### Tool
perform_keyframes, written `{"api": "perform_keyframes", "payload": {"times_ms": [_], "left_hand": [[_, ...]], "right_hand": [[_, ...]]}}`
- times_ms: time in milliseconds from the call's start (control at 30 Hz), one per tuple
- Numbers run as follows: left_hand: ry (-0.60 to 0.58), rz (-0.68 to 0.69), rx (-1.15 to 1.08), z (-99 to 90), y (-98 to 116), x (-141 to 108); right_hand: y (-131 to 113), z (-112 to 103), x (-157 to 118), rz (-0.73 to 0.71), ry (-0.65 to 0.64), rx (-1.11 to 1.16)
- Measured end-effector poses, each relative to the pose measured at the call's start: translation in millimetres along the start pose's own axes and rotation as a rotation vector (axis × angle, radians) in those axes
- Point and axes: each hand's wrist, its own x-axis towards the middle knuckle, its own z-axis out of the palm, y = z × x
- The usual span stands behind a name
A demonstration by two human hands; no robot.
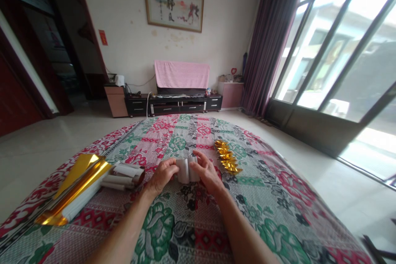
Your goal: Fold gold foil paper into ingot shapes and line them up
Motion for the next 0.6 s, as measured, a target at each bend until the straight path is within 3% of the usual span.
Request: {"api": "perform_keyframes", "payload": {"times_ms": [233,600], "left_hand": [[-0.022,0.076,0.069,1.8,-3.9,1.3],[-0.046,0.112,0.135,3.9,-0.1,-2.1]], "right_hand": [[-1.9,-1.9,1.7,0.122,-0.093,0.187],[3.0,-6.3,1.2,0.125,-0.160,0.232]]}}
